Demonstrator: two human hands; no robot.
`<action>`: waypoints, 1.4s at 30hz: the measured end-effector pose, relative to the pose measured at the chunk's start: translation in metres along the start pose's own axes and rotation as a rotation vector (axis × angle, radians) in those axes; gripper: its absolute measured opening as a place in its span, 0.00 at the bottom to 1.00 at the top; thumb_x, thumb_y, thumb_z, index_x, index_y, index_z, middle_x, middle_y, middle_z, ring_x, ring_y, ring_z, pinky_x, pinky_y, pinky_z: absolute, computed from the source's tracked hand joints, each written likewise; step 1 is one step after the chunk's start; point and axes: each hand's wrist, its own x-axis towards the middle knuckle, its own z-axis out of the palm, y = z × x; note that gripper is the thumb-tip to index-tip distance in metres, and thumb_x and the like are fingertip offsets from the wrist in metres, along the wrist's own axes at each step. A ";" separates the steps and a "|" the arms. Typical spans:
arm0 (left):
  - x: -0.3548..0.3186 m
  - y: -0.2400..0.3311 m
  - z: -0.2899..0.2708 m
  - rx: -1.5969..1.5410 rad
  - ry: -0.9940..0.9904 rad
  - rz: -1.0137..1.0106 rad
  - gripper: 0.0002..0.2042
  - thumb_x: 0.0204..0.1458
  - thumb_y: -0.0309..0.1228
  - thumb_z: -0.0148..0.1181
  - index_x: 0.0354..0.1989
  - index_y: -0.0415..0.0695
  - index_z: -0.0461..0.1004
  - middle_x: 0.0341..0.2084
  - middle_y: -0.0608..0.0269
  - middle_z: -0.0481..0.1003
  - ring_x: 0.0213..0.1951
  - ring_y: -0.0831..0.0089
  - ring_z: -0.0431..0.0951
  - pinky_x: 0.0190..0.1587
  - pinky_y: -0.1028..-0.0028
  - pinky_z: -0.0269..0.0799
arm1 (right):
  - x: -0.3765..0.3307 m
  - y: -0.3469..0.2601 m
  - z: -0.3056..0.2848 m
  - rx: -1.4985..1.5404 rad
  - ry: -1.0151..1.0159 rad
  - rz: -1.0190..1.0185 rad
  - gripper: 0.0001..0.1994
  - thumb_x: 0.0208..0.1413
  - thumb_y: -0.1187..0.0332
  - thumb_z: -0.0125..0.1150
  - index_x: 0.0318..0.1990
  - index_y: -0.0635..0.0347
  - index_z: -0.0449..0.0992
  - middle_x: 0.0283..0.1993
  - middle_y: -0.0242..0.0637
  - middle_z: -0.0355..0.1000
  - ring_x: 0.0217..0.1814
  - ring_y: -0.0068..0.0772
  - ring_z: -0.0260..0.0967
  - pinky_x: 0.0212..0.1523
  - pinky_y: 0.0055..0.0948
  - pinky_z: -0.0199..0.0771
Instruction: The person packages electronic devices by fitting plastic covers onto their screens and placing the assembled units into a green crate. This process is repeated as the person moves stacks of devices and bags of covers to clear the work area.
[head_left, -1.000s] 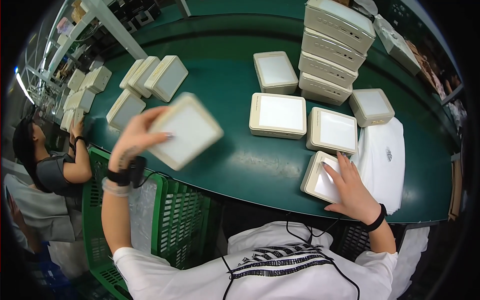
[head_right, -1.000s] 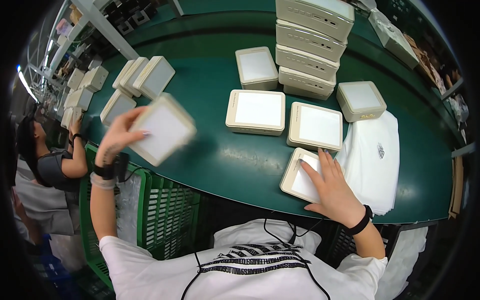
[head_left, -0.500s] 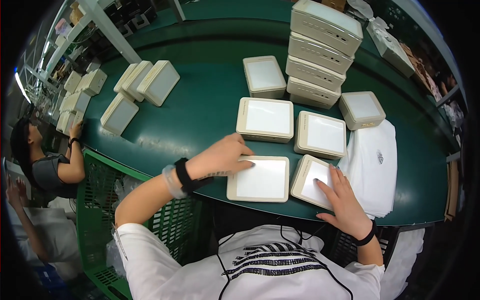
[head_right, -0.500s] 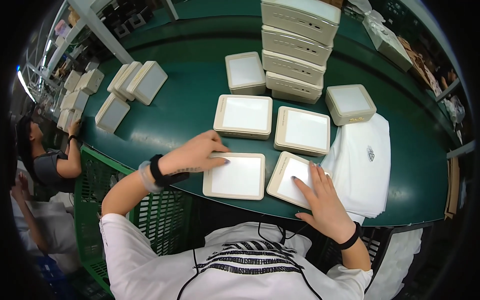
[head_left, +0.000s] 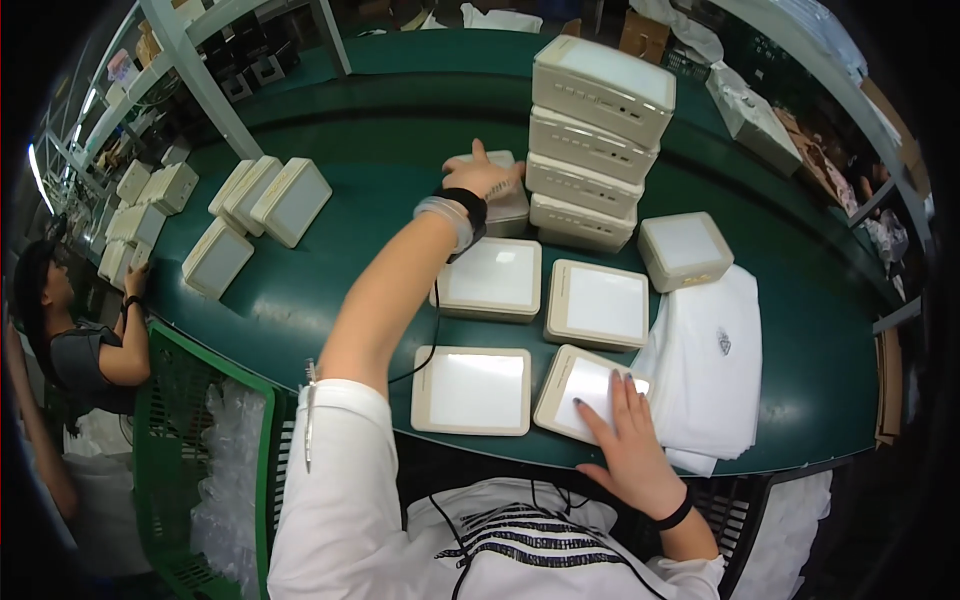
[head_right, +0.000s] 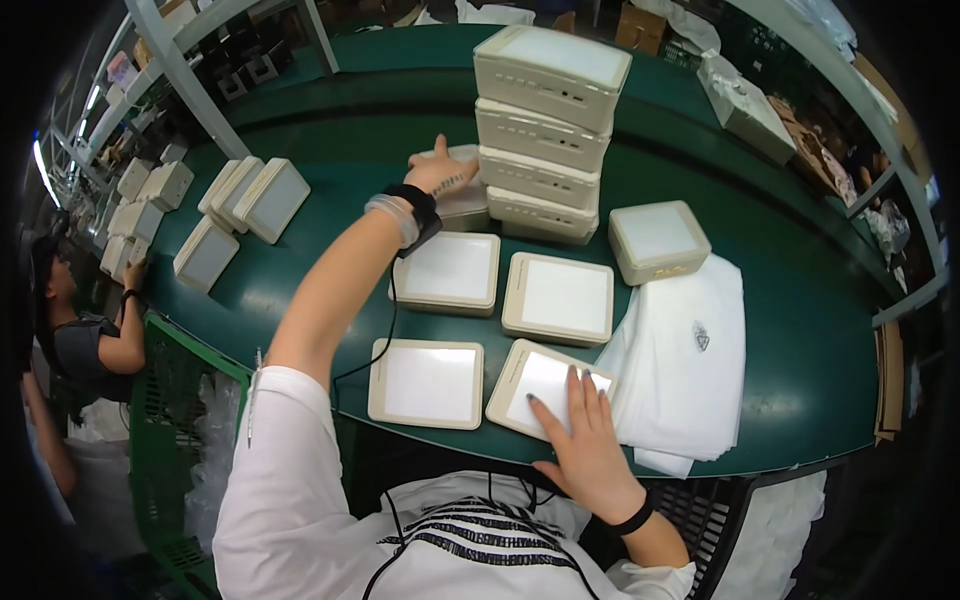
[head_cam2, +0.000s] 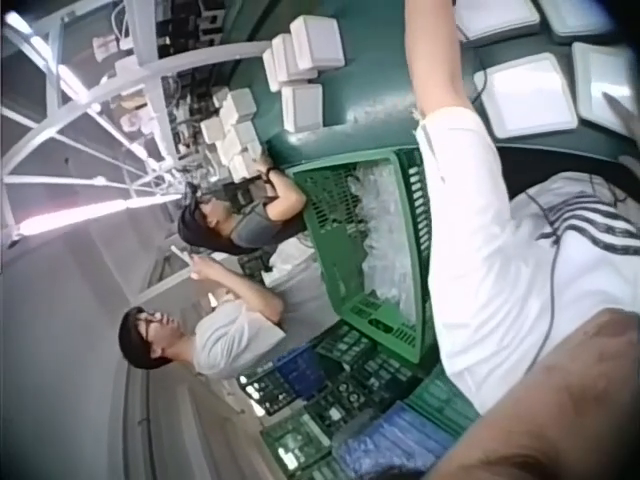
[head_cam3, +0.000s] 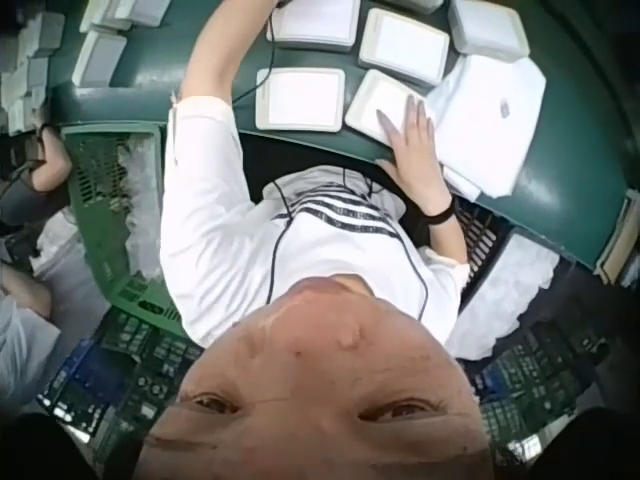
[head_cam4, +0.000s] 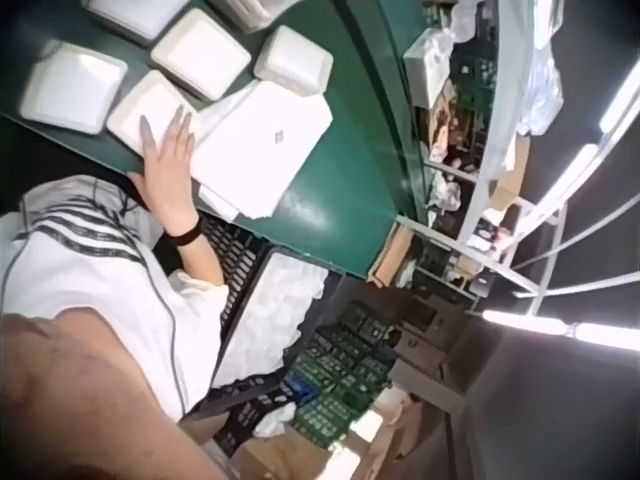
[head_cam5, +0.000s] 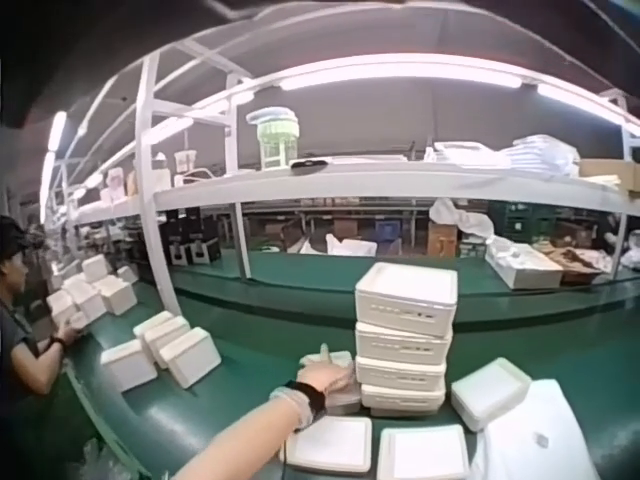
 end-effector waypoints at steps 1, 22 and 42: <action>-0.001 0.003 0.006 0.113 0.011 -0.040 0.55 0.37 0.66 0.57 0.70 0.48 0.43 0.62 0.26 0.46 0.59 0.36 0.60 0.59 0.60 0.62 | 0.000 0.000 0.001 -0.010 0.005 -0.001 0.42 0.39 0.63 0.72 0.64 0.53 0.58 0.70 0.65 0.36 0.71 0.70 0.35 0.68 0.55 0.43; 0.035 -0.091 -0.043 0.105 0.065 0.068 0.50 0.30 0.55 0.69 0.66 0.53 0.56 0.58 0.44 0.58 0.60 0.47 0.62 0.58 0.54 0.61 | 0.004 -0.001 0.004 -0.001 -0.021 0.044 0.41 0.40 0.65 0.72 0.64 0.55 0.58 0.70 0.66 0.34 0.72 0.71 0.33 0.67 0.59 0.41; -0.053 -0.289 -0.176 -0.438 0.234 0.155 0.34 0.33 0.37 0.73 0.53 0.38 0.70 0.40 0.55 0.77 0.44 0.65 0.77 0.52 0.68 0.70 | 0.005 -0.001 0.011 -0.007 0.065 0.088 0.41 0.37 0.69 0.72 0.63 0.53 0.59 0.70 0.63 0.36 0.72 0.68 0.35 0.67 0.58 0.42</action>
